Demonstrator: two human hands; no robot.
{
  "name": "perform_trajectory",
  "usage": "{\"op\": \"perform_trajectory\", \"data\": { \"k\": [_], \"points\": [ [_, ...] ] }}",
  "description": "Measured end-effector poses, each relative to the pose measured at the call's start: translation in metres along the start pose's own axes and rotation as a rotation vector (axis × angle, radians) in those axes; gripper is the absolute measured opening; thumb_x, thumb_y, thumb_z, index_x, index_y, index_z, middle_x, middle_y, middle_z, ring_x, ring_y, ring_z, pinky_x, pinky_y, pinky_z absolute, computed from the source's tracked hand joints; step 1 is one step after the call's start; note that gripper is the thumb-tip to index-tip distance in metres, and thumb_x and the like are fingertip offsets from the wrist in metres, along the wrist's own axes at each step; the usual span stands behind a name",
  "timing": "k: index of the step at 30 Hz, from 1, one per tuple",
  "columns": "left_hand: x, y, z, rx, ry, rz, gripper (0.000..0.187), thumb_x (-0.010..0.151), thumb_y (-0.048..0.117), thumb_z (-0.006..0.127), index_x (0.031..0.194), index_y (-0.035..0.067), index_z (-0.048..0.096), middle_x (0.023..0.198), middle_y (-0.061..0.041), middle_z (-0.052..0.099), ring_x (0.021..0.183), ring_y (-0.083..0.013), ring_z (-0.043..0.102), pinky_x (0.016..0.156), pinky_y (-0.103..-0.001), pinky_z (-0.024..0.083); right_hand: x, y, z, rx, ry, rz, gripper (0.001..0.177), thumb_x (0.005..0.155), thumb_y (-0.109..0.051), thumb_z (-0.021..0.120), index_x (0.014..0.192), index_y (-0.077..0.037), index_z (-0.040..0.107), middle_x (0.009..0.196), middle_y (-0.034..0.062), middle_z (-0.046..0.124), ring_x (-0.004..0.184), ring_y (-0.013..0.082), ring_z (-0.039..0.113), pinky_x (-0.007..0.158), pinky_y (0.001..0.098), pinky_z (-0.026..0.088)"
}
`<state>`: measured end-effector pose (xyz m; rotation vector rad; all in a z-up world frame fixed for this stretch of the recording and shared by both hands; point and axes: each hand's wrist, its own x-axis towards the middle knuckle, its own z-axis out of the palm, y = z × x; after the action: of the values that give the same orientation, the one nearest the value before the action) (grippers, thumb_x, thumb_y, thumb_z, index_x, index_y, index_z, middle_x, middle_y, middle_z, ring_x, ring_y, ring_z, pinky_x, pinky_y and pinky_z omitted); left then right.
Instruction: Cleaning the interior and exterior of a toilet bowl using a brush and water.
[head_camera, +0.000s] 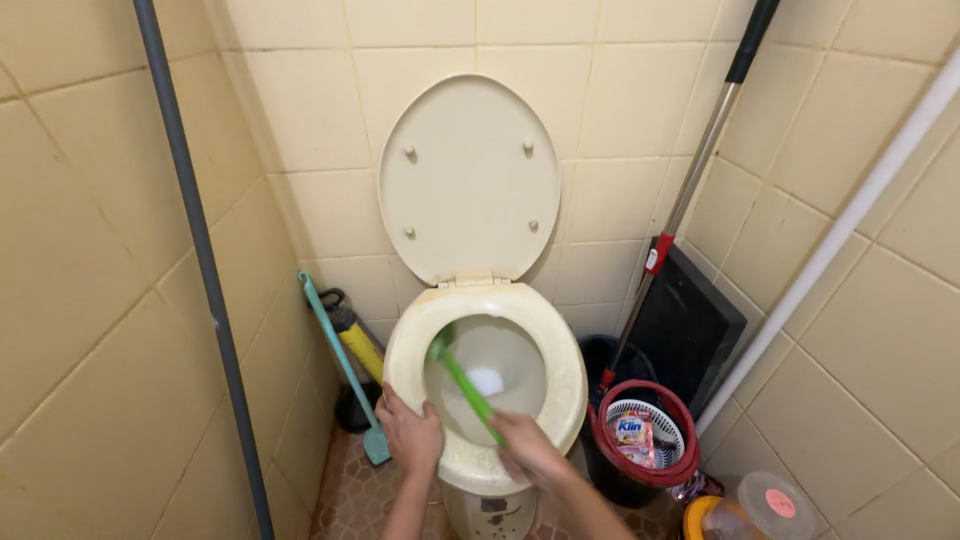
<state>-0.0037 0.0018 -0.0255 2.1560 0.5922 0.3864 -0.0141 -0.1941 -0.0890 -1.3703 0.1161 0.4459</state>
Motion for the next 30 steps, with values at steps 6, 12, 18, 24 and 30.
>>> {"op": "perform_trajectory", "data": {
  "k": [6,12,18,24,30],
  "points": [
    [0.012,0.009,-0.002,-0.002,0.009,0.010,0.089,0.083,0.027,0.069,0.159,0.009,0.027,0.155,-0.018,0.037,0.131,-0.0403,0.051,0.104,-0.047,0.047,0.024,-0.004,0.095,0.259,0.175,0.126,0.032,0.102,-0.038,0.052,0.120,-0.013,0.062,0.058,0.0057,0.047,0.041,0.0161,0.042,0.038,0.0315,0.035],
    [0.013,0.008,0.005,-0.015,0.006,-0.001,0.088,0.084,0.026,0.069,0.159,0.009,0.026,0.154,-0.019,0.036,0.132,-0.0409,0.050,0.104,-0.048,0.046,0.013,-0.014,0.058,0.431,0.180,0.200,0.023,0.104,-0.038,0.058,0.116,-0.019,0.056,0.059,0.0012,0.043,0.042,0.0133,0.036,0.037,0.0277,0.026],
    [0.018,0.009,0.004,-0.038,-0.016,0.018,0.092,0.081,0.026,0.071,0.159,0.007,0.025,0.153,-0.019,0.037,0.131,-0.0394,0.050,0.104,-0.045,0.047,0.030,-0.057,0.113,0.755,0.282,0.194,0.024,0.105,-0.037,0.057,0.108,-0.014,0.049,0.064,0.0017,0.040,0.047,0.0137,0.035,0.043,0.0294,0.028],
    [-0.002,0.004,0.031,-0.054,0.083,0.064,0.088,0.083,0.024,0.071,0.157,0.002,0.029,0.153,-0.025,0.038,0.133,-0.0434,0.047,0.106,-0.049,0.044,-0.006,-0.043,0.070,0.552,0.112,0.239,0.017,0.103,-0.036,0.054,0.105,-0.019,0.056,0.061,-0.0014,0.039,0.044,0.0090,0.033,0.040,0.0238,0.025],
    [-0.023,0.003,0.026,0.080,0.168,0.100,0.090,0.077,0.024,0.075,0.151,-0.002,0.033,0.145,-0.027,0.042,0.136,-0.0437,0.043,0.116,-0.053,0.033,0.027,-0.020,0.061,0.900,0.279,0.137,0.026,0.106,-0.034,0.053,0.094,-0.013,0.046,0.057,-0.0011,0.034,0.041,0.0124,0.028,0.038,0.0283,0.023]
  ]
}}
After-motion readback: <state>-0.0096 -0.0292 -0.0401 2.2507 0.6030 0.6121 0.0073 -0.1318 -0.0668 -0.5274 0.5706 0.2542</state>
